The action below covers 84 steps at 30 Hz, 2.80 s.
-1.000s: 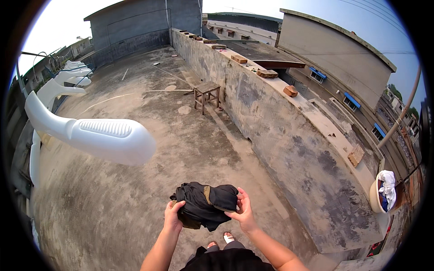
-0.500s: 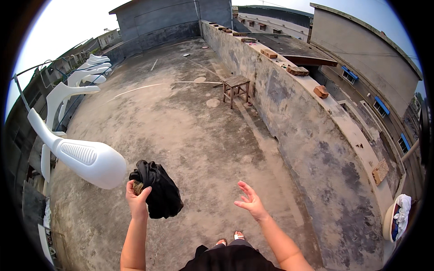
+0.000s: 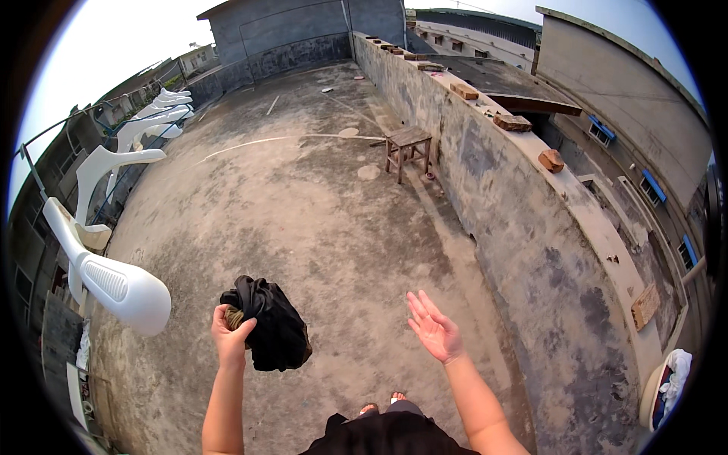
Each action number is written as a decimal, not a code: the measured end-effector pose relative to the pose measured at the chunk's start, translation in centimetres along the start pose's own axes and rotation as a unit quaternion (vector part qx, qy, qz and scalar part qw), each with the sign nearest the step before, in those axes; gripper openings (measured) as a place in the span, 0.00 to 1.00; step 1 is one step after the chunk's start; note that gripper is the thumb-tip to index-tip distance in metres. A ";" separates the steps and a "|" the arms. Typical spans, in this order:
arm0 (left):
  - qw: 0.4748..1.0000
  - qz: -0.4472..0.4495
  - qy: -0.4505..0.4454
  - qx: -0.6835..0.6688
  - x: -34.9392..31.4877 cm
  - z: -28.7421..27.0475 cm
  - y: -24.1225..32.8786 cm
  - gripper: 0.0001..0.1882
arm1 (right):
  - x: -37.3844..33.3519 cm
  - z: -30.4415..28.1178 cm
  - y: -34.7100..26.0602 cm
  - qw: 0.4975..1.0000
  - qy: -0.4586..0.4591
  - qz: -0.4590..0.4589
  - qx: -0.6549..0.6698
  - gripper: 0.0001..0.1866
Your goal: The person walks onto a rooftop terrace carrying a bundle of white plastic hangers. They hang the hangers on a clothesline strung across the roof. The person then picks up a dark-colored shirt from a basin, unfolds it, places it on a hanger, and hangs the shirt on the line.
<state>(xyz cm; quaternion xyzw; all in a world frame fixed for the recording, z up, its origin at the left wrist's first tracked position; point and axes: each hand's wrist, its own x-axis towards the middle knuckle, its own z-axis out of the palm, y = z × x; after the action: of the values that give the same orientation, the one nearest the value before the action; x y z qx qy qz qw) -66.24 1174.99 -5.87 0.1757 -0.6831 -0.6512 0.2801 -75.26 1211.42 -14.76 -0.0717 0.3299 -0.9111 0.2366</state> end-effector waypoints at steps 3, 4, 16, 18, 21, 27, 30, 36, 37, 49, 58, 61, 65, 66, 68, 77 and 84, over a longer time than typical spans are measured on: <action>1.000 -0.002 -0.003 0.010 -0.1 0.7 0.0 0.19 | 0.1 0.4 -1.3 0.987 -0.095 0.011 0.128 0.38; 1.000 -0.004 -0.005 0.014 -0.1 1.0 0.1 0.19 | 0.1 0.6 -1.6 0.984 -0.101 0.014 0.149 0.38; 0.992 -0.006 -0.114 0.052 -0.6 4.2 0.4 0.20 | -0.8 -0.9 -2.4 0.978 -0.041 0.019 0.202 0.27; 0.989 -0.010 -0.129 0.066 -0.6 4.7 0.5 0.19 | -0.1 -3.9 -0.8 0.969 -0.088 -0.003 0.230 0.22; 0.983 -0.014 -0.147 0.106 -0.8 5.4 1.4 0.19 | 0.4 -7.3 0.8 0.966 -0.134 -0.032 0.218 0.14; 0.953 -0.068 -0.217 0.200 0.8 6.4 5.3 0.16 | -1.2 0.4 -1.0 0.982 0.184 0.046 0.002 0.14; 0.968 0.006 -0.166 0.190 2.9 6.4 8.7 0.12 | -0.8 -2.7 0.5 0.981 0.181 0.076 0.011 0.11; 0.970 0.184 -0.122 0.102 4.4 10.3 17.5 0.10 | -0.2 -8.3 2.7 0.977 0.202 0.017 0.072 0.10; 0.967 0.205 -0.129 0.072 4.2 11.1 18.8 0.10 | -0.4 -8.3 2.6 0.977 0.201 0.006 0.068 0.11; 0.947 0.156 -0.196 0.202 6.3 13.9 16.7 0.06 | -0.8 -6.8 3.0 0.952 0.278 0.053 -0.117 0.16; 0.933 0.211 -0.208 0.206 4.9 15.9 17.0 0.07 | 1.6 -2.5 3.2 0.968 0.119 0.007 -0.221 0.19; 0.957 0.129 -0.190 0.179 4.3 15.1 15.7 0.08 | 1.8 3.0 2.1 0.942 0.065 -0.150 -0.294 0.21; 0.971 0.046 -0.199 0.128 4.3 14.3 14.9 0.08 | 2.4 6.9 0.5 0.898 0.013 -0.185 -0.399 0.19; 0.971 0.040 -0.206 0.112 4.1 14.5 14.8 0.08 | 2.7 7.7 0.6 0.878 0.017 -0.215 -0.427 0.17; 0.972 0.036 -0.215 0.086 3.9 14.8 14.7 0.08 | 3.3 8.3 1.0 0.799 0.002 -0.285 -0.530 0.18; 0.978 -0.004 -0.199 0.056 2.9 13.0 15.5 0.08 | 4.6 7.6 3.3 0.806 0.016 -0.217 -0.551 0.16; 0.991 -0.052 -0.119 -0.004 3.6 9.9 14.4 0.08 | 5.4 5.0 6.0 0.753 0.068 -0.229 -0.613 0.10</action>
<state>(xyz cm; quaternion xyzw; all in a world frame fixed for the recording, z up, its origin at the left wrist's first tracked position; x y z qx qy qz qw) -73.31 1182.01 8.95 0.1310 -0.6992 -0.6836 0.1630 -76.29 1201.97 -14.81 -0.2130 0.8062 -0.5434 -0.0969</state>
